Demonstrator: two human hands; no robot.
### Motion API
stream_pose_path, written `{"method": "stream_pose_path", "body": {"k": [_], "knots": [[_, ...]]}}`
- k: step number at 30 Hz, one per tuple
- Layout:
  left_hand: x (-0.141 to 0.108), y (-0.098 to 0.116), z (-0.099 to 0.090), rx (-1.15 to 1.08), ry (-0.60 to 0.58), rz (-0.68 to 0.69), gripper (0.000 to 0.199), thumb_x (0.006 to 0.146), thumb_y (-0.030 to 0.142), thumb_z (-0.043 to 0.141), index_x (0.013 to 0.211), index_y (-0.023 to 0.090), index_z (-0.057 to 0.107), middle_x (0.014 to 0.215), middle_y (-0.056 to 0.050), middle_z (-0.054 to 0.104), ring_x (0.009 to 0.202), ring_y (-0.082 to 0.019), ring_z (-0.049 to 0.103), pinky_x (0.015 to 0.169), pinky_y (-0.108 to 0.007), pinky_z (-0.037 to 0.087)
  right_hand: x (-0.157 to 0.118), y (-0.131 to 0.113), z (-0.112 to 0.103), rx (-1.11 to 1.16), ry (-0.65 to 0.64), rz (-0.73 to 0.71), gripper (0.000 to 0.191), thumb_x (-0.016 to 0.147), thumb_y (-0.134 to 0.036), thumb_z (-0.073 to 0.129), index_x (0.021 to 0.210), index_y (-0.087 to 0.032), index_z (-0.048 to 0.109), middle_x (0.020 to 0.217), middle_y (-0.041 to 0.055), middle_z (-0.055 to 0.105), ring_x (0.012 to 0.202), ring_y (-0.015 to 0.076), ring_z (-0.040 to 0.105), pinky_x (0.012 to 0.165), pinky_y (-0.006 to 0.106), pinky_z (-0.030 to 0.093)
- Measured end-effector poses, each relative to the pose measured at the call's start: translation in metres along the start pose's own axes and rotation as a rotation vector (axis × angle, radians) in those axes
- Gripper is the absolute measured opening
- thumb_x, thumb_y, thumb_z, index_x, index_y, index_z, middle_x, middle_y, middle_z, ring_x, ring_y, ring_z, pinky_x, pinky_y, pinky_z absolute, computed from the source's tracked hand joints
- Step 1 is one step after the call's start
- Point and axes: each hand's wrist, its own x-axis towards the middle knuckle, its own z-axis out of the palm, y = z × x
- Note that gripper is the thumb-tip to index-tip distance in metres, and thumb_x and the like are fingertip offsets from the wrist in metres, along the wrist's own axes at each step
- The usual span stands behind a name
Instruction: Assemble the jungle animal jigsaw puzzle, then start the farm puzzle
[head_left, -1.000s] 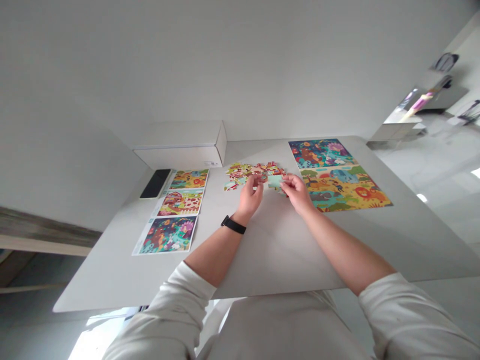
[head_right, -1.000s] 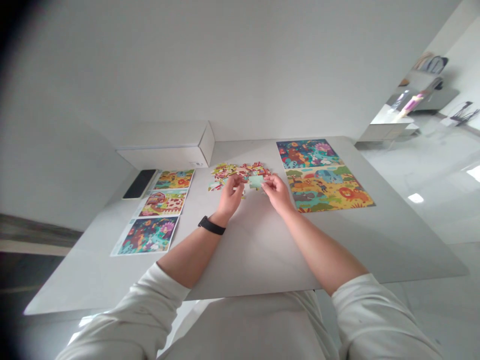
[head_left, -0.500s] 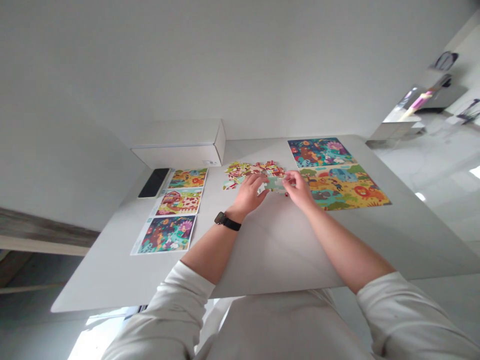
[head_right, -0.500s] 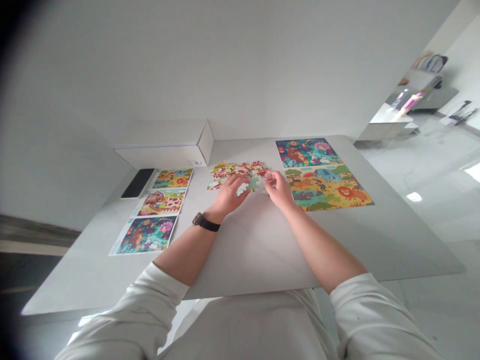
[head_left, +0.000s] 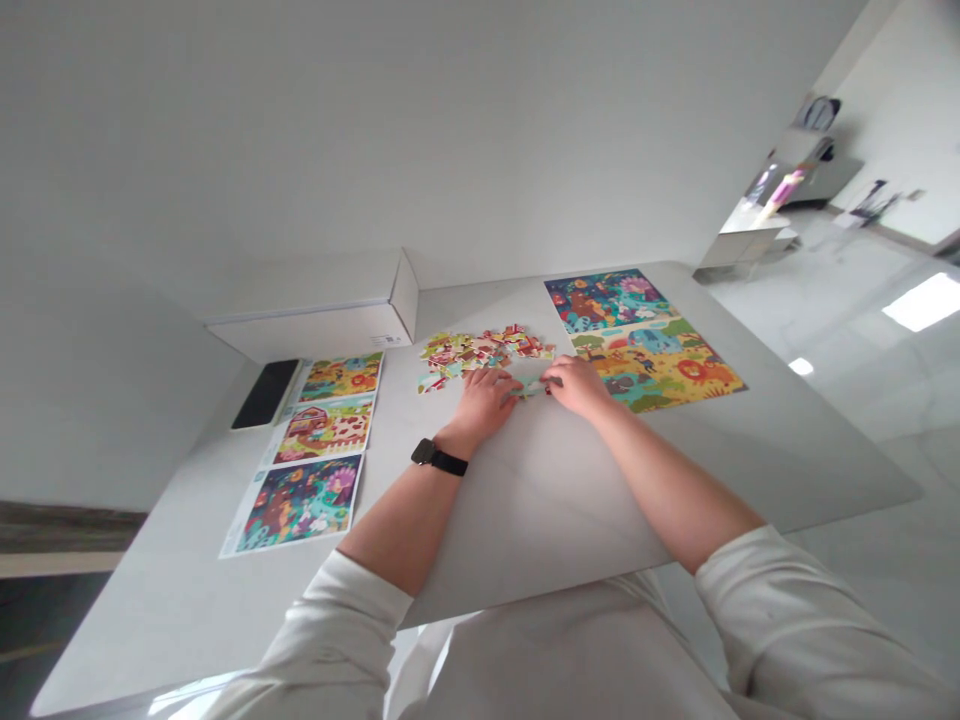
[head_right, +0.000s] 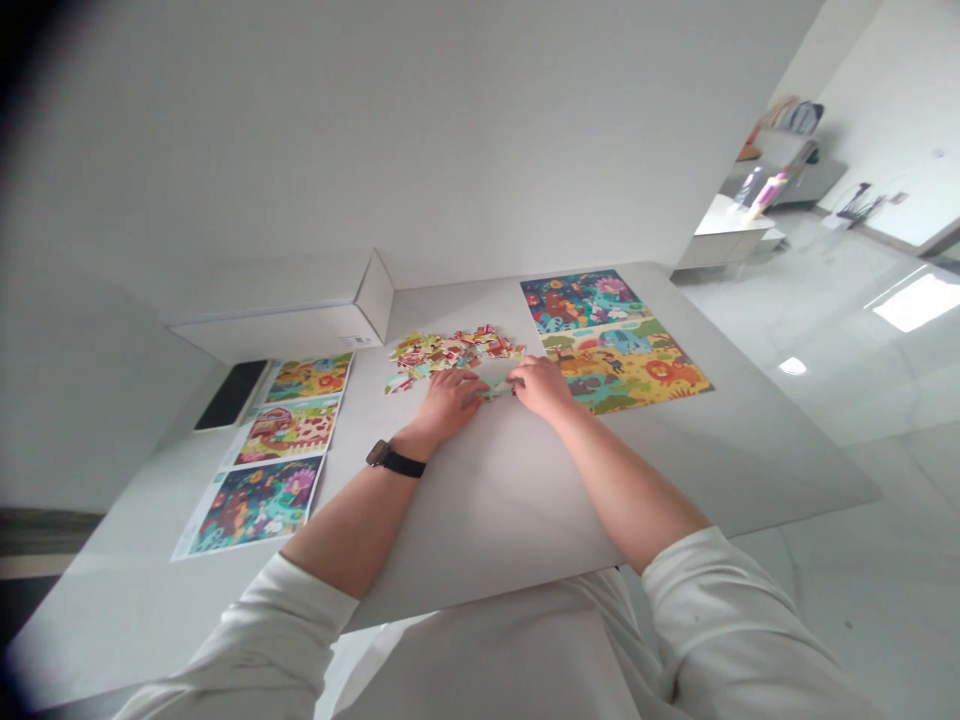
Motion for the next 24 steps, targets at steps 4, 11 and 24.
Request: {"method": "stream_pose_path", "body": {"k": [4, 11, 24], "knots": [[-0.002, 0.000, 0.000, 0.012, 0.006, -0.001, 0.028, 0.101, 0.026, 0.069, 0.125, 0.029, 0.084, 0.146, -0.010, 0.072, 0.140, -0.036, 0.061, 0.124, -0.058, 0.045, -0.001, -0.001, -0.001, -0.021, 0.003, 0.024, 0.023, 0.096, -0.015, 0.075, 0.111, -0.026, 0.089, 0.120, 0.0091, 0.081, 0.112, 0.0274, 0.072, 0.109, 0.040, 0.054], [-0.003, 0.006, 0.000, -0.044, -0.047, 0.091, 0.034, 0.106, 0.026, 0.064, 0.134, 0.029, 0.082, 0.149, -0.009, 0.074, 0.144, -0.031, 0.062, 0.130, -0.057, 0.043, -0.002, 0.000, 0.002, -0.019, 0.010, 0.024, 0.024, 0.096, -0.015, 0.073, 0.111, -0.026, 0.088, 0.120, 0.0090, 0.080, 0.112, 0.0268, 0.072, 0.109, 0.040, 0.054], [-0.007, 0.012, -0.004, -0.018, -0.104, 0.049, 0.038, 0.106, 0.039, 0.066, 0.141, 0.031, 0.080, 0.156, -0.007, 0.071, 0.151, -0.035, 0.058, 0.135, -0.062, 0.036, -0.002, -0.002, 0.001, -0.013, 0.013, 0.032, 0.024, 0.097, -0.013, 0.072, 0.112, -0.025, 0.088, 0.120, 0.0100, 0.079, 0.113, 0.0269, 0.072, 0.108, 0.040, 0.055]]}}
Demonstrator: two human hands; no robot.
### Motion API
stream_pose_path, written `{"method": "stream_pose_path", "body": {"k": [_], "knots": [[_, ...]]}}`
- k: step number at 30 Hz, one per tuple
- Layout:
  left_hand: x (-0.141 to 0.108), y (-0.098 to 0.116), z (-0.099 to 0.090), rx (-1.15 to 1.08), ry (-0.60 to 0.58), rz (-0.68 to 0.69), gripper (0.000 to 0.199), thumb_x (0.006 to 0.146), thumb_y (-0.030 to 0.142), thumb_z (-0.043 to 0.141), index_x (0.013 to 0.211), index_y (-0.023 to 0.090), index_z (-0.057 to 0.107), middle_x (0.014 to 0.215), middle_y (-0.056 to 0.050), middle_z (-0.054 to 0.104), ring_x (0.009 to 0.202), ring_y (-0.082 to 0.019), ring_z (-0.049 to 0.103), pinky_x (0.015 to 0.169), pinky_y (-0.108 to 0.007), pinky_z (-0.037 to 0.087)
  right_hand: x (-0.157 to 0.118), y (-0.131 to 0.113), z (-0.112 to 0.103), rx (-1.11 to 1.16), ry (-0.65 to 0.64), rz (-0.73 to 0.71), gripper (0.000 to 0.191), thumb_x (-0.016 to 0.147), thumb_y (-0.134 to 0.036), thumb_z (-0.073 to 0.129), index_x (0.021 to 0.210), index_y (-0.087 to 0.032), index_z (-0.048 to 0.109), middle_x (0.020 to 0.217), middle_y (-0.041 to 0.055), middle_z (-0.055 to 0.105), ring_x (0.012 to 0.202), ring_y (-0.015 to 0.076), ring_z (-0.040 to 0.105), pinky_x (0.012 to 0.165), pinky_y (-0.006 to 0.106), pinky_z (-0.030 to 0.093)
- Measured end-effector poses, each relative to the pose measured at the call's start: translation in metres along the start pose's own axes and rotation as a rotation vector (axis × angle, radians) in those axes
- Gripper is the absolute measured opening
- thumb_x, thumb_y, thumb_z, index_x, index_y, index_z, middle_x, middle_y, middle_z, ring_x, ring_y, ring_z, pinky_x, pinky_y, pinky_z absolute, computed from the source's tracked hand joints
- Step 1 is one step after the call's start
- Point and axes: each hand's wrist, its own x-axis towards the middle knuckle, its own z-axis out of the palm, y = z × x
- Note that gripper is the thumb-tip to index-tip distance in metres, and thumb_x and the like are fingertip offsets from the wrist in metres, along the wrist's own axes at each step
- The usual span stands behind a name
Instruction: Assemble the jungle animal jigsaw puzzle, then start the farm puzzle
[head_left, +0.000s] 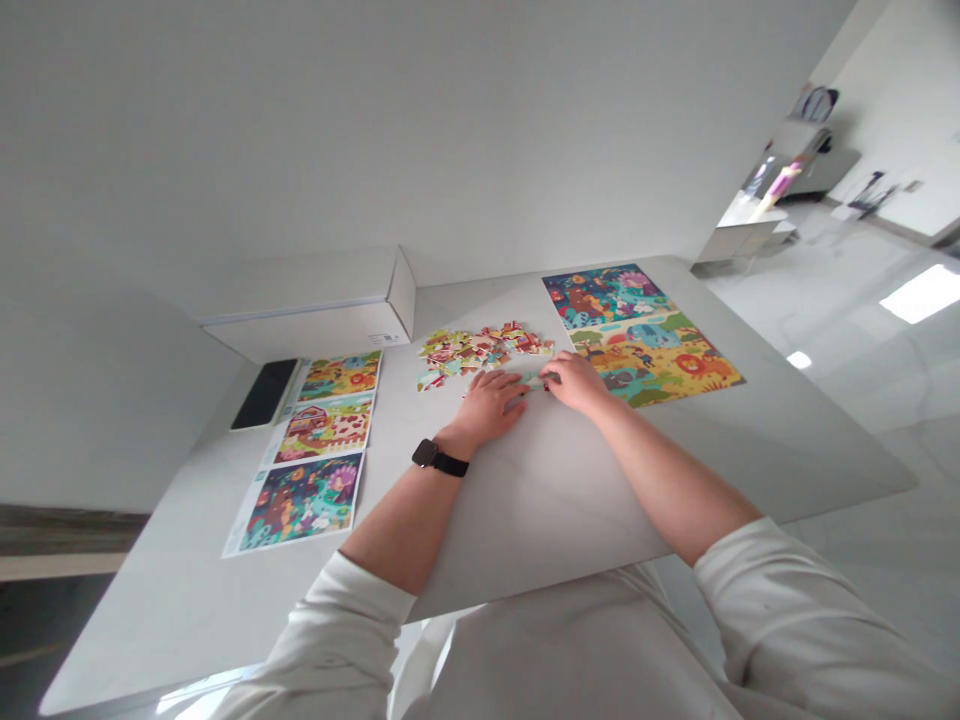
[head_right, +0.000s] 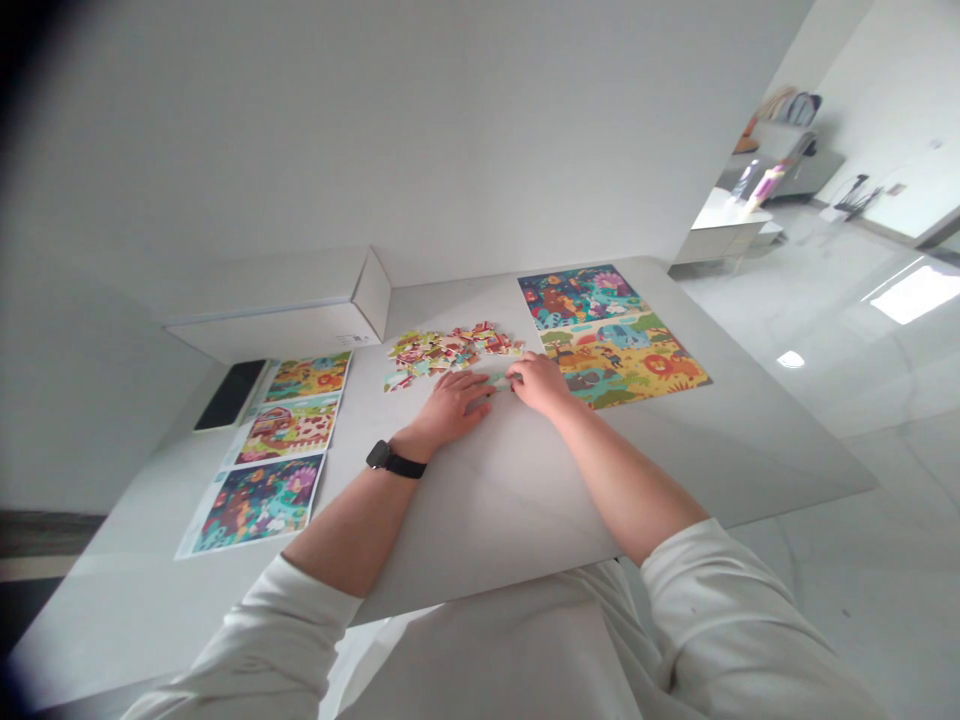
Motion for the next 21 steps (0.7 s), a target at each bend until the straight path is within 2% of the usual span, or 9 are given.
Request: {"method": "stream_pose_path", "body": {"k": [14, 21], "knots": [[-0.0033, 0.0018, -0.0065, 0.046, -0.100, 0.023, 0.047, 0.106, 0.046, 0.065, 0.151, 0.032, 0.073, 0.166, -0.006, 0.063, 0.163, -0.036, 0.046, 0.141, -0.062, 0.026, 0.0000, 0.0039, -0.0010, 0.040, -0.001, -0.026, 0.024, 0.098, -0.014, 0.073, 0.111, -0.026, 0.088, 0.120, 0.0094, 0.079, 0.112, 0.0262, 0.072, 0.109, 0.040, 0.055], [-0.0049, 0.0017, -0.0010, 0.012, -0.085, 0.029, 0.051, 0.105, 0.048, 0.068, 0.153, 0.032, 0.071, 0.168, -0.007, 0.061, 0.162, -0.036, 0.047, 0.141, -0.064, 0.023, -0.0008, 0.0023, -0.0009, -0.012, 0.012, -0.030, 0.021, 0.099, -0.018, 0.072, 0.111, -0.023, 0.088, 0.116, 0.0113, 0.080, 0.111, 0.0286, 0.072, 0.107, 0.042, 0.055]]}}
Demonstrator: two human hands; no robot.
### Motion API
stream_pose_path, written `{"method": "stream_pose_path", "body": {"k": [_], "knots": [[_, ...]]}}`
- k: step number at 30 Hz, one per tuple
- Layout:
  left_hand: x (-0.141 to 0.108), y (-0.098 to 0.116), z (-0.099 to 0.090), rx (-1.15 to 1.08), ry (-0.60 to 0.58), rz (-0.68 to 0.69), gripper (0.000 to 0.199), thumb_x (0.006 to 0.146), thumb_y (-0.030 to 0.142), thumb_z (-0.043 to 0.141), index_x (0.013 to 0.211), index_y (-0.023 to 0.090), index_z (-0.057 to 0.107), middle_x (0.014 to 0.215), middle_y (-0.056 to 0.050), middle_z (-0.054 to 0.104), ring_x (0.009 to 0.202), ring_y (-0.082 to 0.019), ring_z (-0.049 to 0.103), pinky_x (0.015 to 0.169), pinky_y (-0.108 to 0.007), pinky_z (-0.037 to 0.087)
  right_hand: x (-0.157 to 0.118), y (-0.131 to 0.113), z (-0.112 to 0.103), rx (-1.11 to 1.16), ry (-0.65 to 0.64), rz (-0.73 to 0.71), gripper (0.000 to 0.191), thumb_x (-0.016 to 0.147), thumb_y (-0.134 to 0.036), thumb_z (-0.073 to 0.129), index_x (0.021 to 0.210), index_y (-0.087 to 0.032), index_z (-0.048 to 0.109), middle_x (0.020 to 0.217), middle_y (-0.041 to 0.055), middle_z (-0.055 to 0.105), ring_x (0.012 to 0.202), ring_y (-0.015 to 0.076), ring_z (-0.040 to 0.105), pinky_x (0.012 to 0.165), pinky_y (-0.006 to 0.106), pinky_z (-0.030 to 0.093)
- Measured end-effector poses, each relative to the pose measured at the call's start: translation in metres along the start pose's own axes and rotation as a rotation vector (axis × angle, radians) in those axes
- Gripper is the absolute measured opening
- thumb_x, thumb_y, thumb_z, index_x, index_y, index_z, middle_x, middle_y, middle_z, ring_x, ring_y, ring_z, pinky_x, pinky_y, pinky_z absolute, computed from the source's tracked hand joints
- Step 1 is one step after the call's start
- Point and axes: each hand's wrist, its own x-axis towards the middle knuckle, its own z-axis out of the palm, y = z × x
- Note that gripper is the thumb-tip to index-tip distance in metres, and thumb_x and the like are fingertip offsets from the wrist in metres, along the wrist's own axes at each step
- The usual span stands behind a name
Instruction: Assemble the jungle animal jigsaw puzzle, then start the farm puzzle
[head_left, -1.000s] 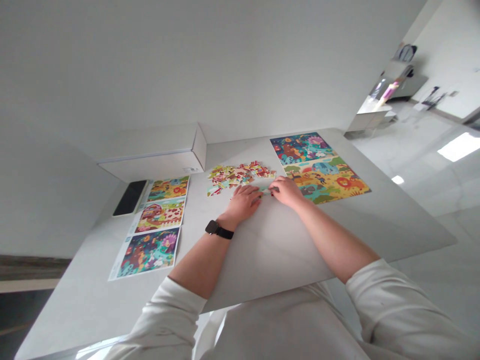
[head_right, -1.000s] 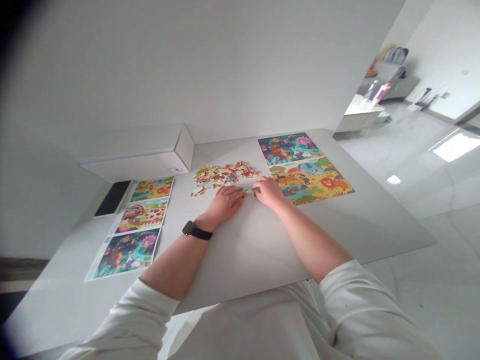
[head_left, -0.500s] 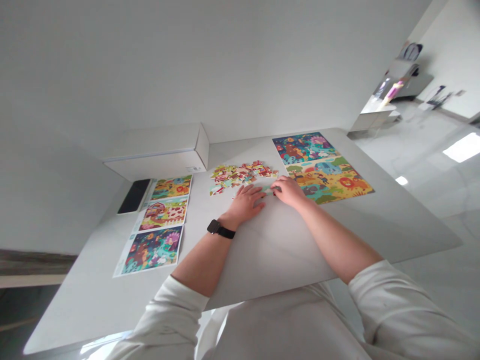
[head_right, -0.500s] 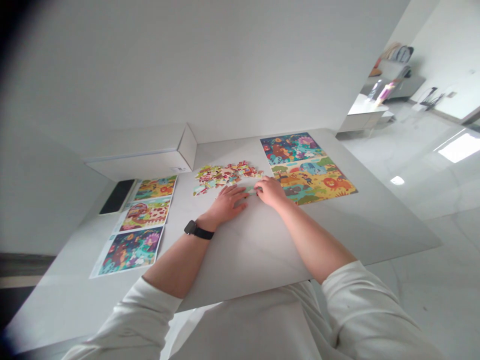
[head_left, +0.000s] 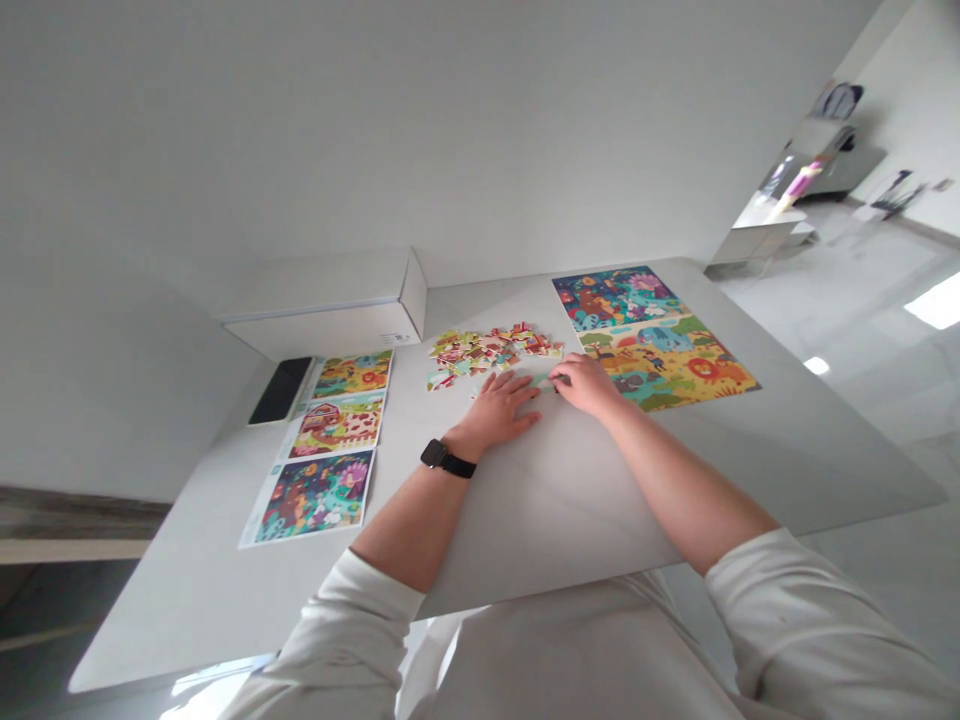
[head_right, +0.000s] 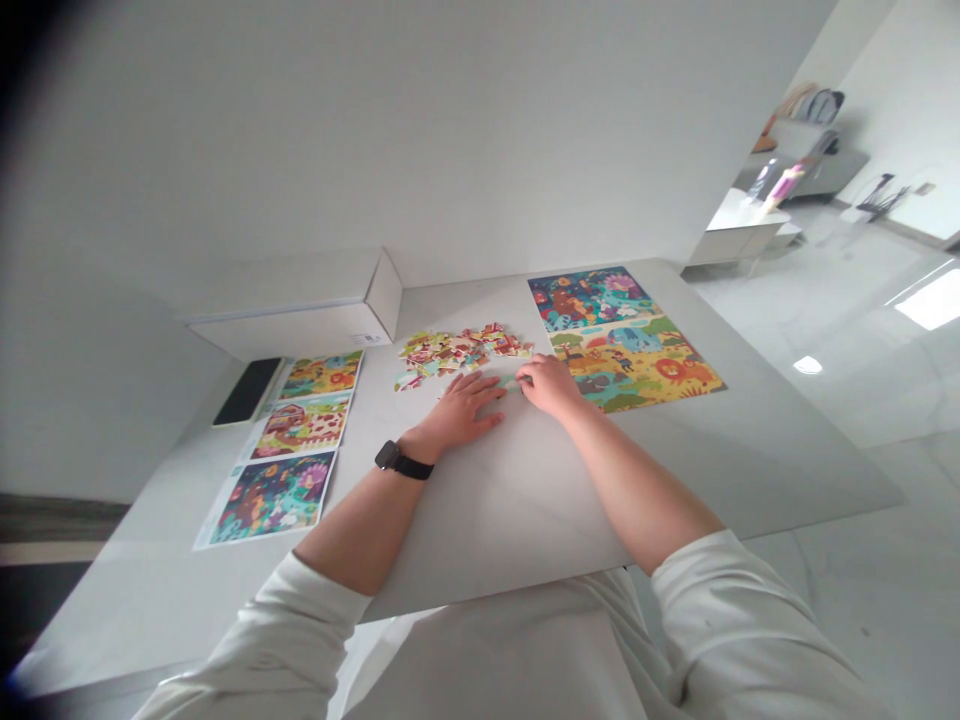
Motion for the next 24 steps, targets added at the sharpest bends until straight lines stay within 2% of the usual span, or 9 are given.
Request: {"method": "stream_pose_path", "body": {"k": [7, 10, 13, 16, 19, 22, 24], "knots": [[0.000, 0.003, 0.005, -0.025, 0.054, -0.016, 0.048, 0.106, 0.045, 0.067, 0.153, 0.034, 0.070, 0.166, -0.007, 0.062, 0.160, -0.036, 0.049, 0.139, -0.065, 0.028, -0.003, -0.007, 0.003, 0.049, -0.032, -0.129, 0.025, 0.099, -0.021, 0.075, 0.120, -0.027, 0.087, 0.124, 0.0101, 0.079, 0.117, 0.0285, 0.071, 0.110, 0.043, 0.054], [0.001, 0.005, 0.004, -0.029, 0.105, -0.025, 0.039, 0.108, 0.040, 0.064, 0.143, 0.029, 0.076, 0.158, -0.010, 0.067, 0.152, -0.034, 0.056, 0.134, -0.060, 0.039, -0.003, -0.008, 0.002, 0.037, -0.052, -0.125, 0.024, 0.097, -0.020, 0.076, 0.117, -0.026, 0.087, 0.122, 0.0101, 0.079, 0.115, 0.0285, 0.071, 0.109, 0.043, 0.054], [0.002, 0.003, -0.002, -0.021, 0.174, -0.088, 0.031, 0.107, 0.033, 0.063, 0.132, 0.025, 0.079, 0.143, -0.012, 0.075, 0.136, -0.032, 0.066, 0.123, -0.054, 0.051, -0.003, -0.008, 0.002, 0.024, -0.052, -0.130, 0.020, 0.098, -0.021, 0.075, 0.115, -0.024, 0.086, 0.120, 0.0104, 0.079, 0.115, 0.0289, 0.071, 0.110, 0.043, 0.054], [0.002, -0.006, -0.018, -0.014, 0.294, -0.183, 0.030, 0.105, 0.025, 0.063, 0.130, 0.024, 0.077, 0.136, -0.011, 0.077, 0.132, -0.031, 0.068, 0.121, -0.053, 0.052, -0.005, -0.009, 0.003, 0.003, -0.035, -0.128, 0.018, 0.100, -0.021, 0.073, 0.113, -0.023, 0.086, 0.121, 0.0111, 0.079, 0.117, 0.0300, 0.071, 0.111, 0.045, 0.054], [-0.003, -0.021, -0.045, -0.033, 0.411, -0.248, 0.030, 0.105, 0.023, 0.061, 0.131, 0.023, 0.076, 0.135, -0.011, 0.077, 0.134, -0.031, 0.067, 0.124, -0.051, 0.051, -0.006, -0.010, 0.005, -0.004, -0.006, -0.128, 0.019, 0.099, -0.021, 0.074, 0.113, -0.024, 0.086, 0.122, 0.0114, 0.079, 0.116, 0.0309, 0.071, 0.110, 0.046, 0.055], [-0.021, -0.041, -0.068, -0.037, 0.470, -0.284, 0.033, 0.103, 0.023, 0.062, 0.133, 0.022, 0.076, 0.137, -0.012, 0.077, 0.135, -0.031, 0.068, 0.123, -0.049, 0.052, -0.006, -0.010, 0.006, 0.011, 0.041, -0.126, 0.027, 0.100, -0.022, 0.072, 0.124, -0.025, 0.083, 0.125, 0.0120, 0.079, 0.117, 0.0320, 0.071, 0.110, 0.048, 0.056], [-0.037, -0.055, -0.073, -0.025, 0.478, -0.329, 0.036, 0.101, 0.022, 0.060, 0.134, 0.021, 0.075, 0.136, -0.012, 0.077, 0.132, -0.031, 0.070, 0.120, -0.048, 0.054, -0.006, -0.010, 0.006, 0.031, 0.065, -0.128, 0.031, 0.101, -0.021, 0.070, 0.130, -0.024, 0.081, 0.127, 0.0123, 0.079, 0.119, 0.0323, 0.071, 0.110, 0.048, 0.056]]}}
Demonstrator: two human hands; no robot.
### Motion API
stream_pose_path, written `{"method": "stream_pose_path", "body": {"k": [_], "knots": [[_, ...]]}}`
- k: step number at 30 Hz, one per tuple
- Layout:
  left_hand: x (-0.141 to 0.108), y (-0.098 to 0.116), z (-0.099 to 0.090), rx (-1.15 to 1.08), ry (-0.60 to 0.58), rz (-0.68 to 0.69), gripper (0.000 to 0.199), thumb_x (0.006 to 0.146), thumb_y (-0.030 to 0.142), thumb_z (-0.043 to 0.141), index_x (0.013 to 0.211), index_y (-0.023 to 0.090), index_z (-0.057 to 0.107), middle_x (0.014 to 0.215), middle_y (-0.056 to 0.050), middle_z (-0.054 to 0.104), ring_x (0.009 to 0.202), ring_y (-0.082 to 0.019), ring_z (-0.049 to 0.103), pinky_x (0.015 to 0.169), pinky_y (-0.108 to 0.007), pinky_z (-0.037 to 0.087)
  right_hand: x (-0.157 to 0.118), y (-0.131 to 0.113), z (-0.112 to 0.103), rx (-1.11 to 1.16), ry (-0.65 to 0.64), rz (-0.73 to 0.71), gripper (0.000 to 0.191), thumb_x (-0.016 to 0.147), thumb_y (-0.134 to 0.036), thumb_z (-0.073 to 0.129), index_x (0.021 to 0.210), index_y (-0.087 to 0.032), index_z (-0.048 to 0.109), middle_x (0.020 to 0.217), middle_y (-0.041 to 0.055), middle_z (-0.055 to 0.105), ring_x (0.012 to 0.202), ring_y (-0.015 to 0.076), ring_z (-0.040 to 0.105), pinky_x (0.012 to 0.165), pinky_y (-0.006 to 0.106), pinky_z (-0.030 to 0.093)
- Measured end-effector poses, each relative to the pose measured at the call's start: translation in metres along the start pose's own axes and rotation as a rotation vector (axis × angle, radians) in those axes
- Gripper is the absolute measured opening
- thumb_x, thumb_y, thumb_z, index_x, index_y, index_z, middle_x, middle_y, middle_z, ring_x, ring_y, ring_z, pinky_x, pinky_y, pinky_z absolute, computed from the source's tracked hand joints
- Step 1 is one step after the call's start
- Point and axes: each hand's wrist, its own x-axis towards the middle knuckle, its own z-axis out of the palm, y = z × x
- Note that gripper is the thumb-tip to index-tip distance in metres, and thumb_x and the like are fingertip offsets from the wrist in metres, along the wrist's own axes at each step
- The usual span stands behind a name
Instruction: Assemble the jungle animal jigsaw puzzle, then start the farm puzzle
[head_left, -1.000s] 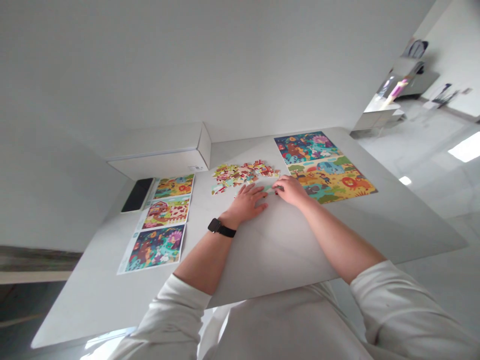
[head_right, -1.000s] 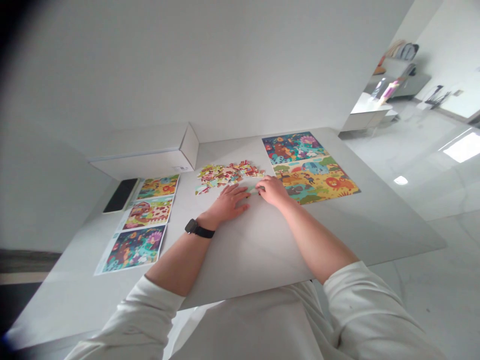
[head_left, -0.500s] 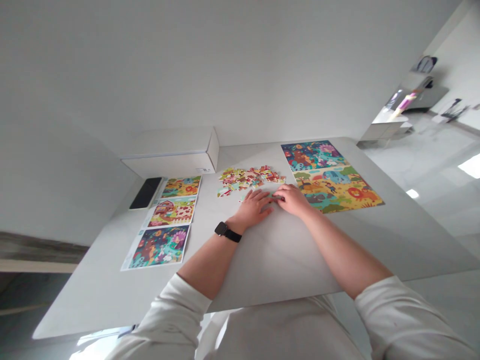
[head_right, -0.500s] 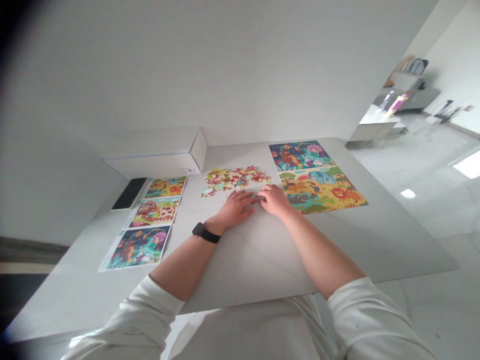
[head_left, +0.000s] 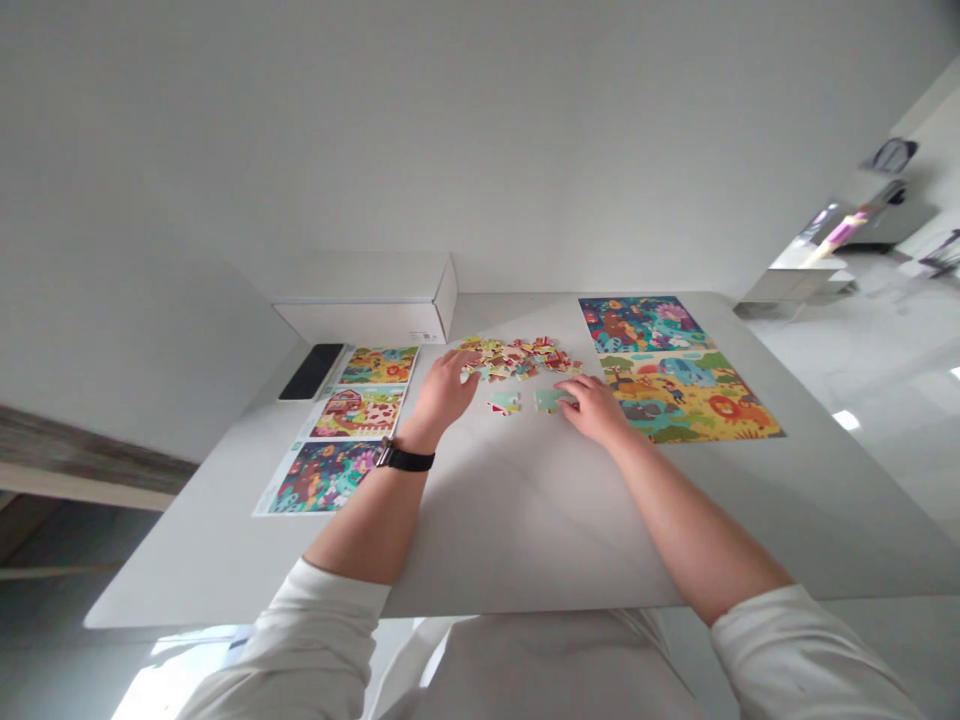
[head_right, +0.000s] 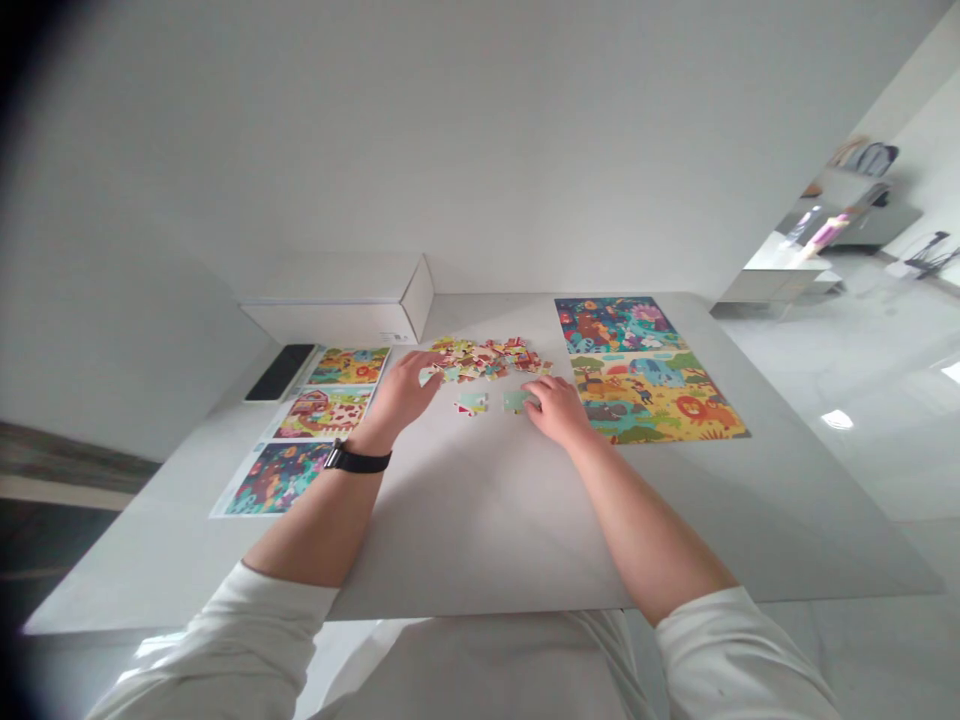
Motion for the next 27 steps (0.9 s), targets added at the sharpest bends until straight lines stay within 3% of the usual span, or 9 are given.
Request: {"method": "stream_pose_path", "body": {"k": [5, 11, 14, 18, 21, 27], "knots": [[-0.021, -0.030, 0.007, 0.093, -0.072, -0.010, 0.034, 0.103, 0.025, 0.058, 0.132, 0.023, 0.077, 0.142, -0.013, 0.077, 0.136, -0.032, 0.068, 0.123, -0.052, 0.051, 0.001, -0.004, 0.004, 0.036, 0.007, -0.033, 0.031, 0.101, -0.020, 0.068, 0.129, -0.026, 0.080, 0.126, 0.0110, 0.080, 0.120, 0.0308, 0.072, 0.111, 0.048, 0.056], [-0.025, -0.024, 0.030, 0.140, -0.284, 0.067, 0.043, 0.106, 0.027, 0.057, 0.146, 0.031, 0.071, 0.159, -0.009, 0.069, 0.157, -0.033, 0.054, 0.138, -0.066, 0.028, 0.000, -0.009, 0.007, 0.039, -0.020, -0.037, 0.030, 0.099, -0.018, 0.068, 0.125, -0.025, 0.081, 0.125, 0.0114, 0.079, 0.120, 0.0308, 0.071, 0.109, 0.047, 0.056], [-0.028, -0.022, 0.028, 0.163, -0.239, 0.030, 0.045, 0.106, 0.026, 0.057, 0.149, 0.029, 0.069, 0.149, -0.012, 0.074, 0.147, -0.033, 0.062, 0.138, -0.063, 0.029, -0.001, -0.008, 0.007, 0.058, -0.005, -0.047, 0.030, 0.100, -0.018, 0.066, 0.126, -0.025, 0.081, 0.125, 0.0117, 0.079, 0.120, 0.0308, 0.071, 0.110, 0.048, 0.055], [-0.032, -0.030, 0.022, 0.195, -0.134, -0.047, 0.048, 0.100, 0.026, 0.064, 0.148, 0.023, 0.067, 0.134, -0.016, 0.076, 0.131, -0.035, 0.068, 0.130, -0.057, 0.042, -0.001, -0.006, 0.009, 0.077, 0.011, -0.049, 0.031, 0.100, -0.020, 0.066, 0.127, -0.025, 0.080, 0.126, 0.0120, 0.079, 0.120, 0.0316, 0.070, 0.111, 0.049, 0.055], [-0.031, -0.038, 0.024, 0.200, -0.069, -0.088, 0.044, 0.099, 0.032, 0.067, 0.143, 0.024, 0.069, 0.135, -0.016, 0.074, 0.130, -0.036, 0.067, 0.124, -0.054, 0.048, -0.002, -0.006, 0.010, 0.083, 0.012, -0.051, 0.030, 0.101, -0.021, 0.065, 0.126, -0.025, 0.081, 0.123, 0.0116, 0.079, 0.119, 0.0321, 0.070, 0.109, 0.050, 0.056], [-0.021, -0.046, 0.035, 0.178, -0.058, -0.099, 0.035, 0.096, 0.033, 0.071, 0.130, 0.028, 0.077, 0.137, -0.014, 0.073, 0.135, -0.037, 0.064, 0.127, -0.057, 0.045, -0.002, -0.006, 0.011, 0.080, 0.022, -0.051, 0.029, 0.101, -0.021, 0.065, 0.125, -0.025, 0.081, 0.123, 0.0113, 0.080, 0.118, 0.0319, 0.071, 0.110, 0.049, 0.055]]}}
